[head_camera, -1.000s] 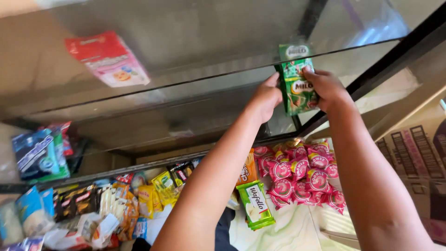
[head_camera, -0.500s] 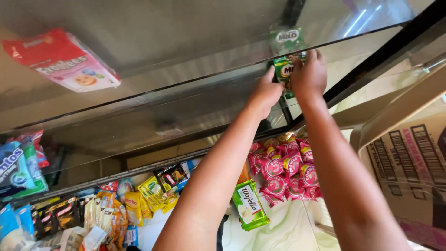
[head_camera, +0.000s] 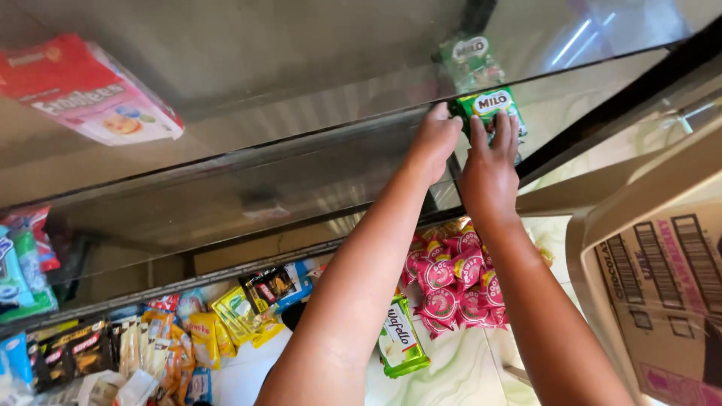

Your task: Organizing various snack packages on a glass display shelf.

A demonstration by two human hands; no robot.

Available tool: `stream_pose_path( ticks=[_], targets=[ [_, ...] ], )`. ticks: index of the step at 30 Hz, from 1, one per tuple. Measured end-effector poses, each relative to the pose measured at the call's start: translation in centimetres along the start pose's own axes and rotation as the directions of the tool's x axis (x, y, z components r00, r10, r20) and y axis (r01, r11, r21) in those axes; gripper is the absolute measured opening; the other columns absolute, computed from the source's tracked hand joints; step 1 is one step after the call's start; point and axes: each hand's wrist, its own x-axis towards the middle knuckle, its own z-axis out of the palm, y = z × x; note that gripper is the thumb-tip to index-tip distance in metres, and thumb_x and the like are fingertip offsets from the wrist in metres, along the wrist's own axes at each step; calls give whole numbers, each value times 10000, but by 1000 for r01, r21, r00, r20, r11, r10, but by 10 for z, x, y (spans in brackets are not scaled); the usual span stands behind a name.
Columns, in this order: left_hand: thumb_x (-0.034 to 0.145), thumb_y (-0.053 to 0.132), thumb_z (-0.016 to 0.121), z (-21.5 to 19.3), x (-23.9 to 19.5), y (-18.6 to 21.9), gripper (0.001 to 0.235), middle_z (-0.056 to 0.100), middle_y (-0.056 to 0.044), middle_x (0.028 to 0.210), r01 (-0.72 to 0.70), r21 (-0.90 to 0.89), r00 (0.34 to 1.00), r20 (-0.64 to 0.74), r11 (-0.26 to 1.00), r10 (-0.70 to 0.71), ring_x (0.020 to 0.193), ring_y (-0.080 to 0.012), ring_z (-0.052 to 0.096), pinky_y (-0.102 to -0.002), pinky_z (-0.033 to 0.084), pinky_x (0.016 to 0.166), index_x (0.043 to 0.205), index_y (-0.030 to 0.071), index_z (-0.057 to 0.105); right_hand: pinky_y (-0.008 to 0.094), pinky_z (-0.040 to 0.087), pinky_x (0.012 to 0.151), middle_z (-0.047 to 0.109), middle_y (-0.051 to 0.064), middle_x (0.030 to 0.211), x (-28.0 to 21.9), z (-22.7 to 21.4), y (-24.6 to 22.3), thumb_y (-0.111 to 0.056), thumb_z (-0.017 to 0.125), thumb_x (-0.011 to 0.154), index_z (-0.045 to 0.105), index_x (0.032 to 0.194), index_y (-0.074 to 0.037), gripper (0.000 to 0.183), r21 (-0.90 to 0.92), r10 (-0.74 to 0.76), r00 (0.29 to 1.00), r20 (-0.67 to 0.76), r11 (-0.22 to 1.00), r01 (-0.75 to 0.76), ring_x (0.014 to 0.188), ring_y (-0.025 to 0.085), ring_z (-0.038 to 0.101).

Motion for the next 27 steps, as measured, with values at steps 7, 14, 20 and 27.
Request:
stream_pose_path(
  ticks=[7, 14, 20, 27],
  targets=[
    [1015, 80, 486, -2, 17, -7, 325, 660, -104, 1183, -62, -123, 997, 37, 991, 67, 1082, -194, 570, -367, 447, 983, 1308, 1, 600, 539, 375, 1188, 362, 301, 1587, 13, 21, 21, 46, 656, 944, 529, 1507, -85, 591, 72, 6, 1000, 2, 997, -6, 1495, 529, 307],
    [1041, 190, 528, -9, 25, -9, 366, 694, -158, 1270, -66, -23, 998, -17, 998, 65, 1165, -212, 603, -375, 464, 1015, 1318, -33, 617, 582, 313, 1201, 375, 326, 1535, 20, 10, 9, 17, 699, 890, 524, 1481, -47, 620, 97, -20, 999, 41, 995, 16, 1450, 573, 299],
    [1028, 305, 652, -44, -26, 19, 569, 625, -117, 1383, 97, 74, 992, 70, 993, -102, 1272, -210, 584, -383, 475, 1041, 1482, 12, 475, 582, 357, 1191, 345, 334, 1570, -2, -10, -17, -64, 797, 947, 592, 1475, -46, 567, 79, -79, 989, -124, 993, 89, 1456, 531, 317],
    [1002, 333, 623, -107, -151, 91, 558, 671, -66, 1379, 108, 150, 978, 162, 983, -132, 1223, -175, 637, -375, 520, 966, 1485, 77, 514, 429, 547, 1094, 502, 206, 1573, -44, -43, -91, -23, 803, 1057, 639, 1404, -59, 386, 509, -24, 991, -129, 856, 87, 1453, 364, 552]
  ],
)
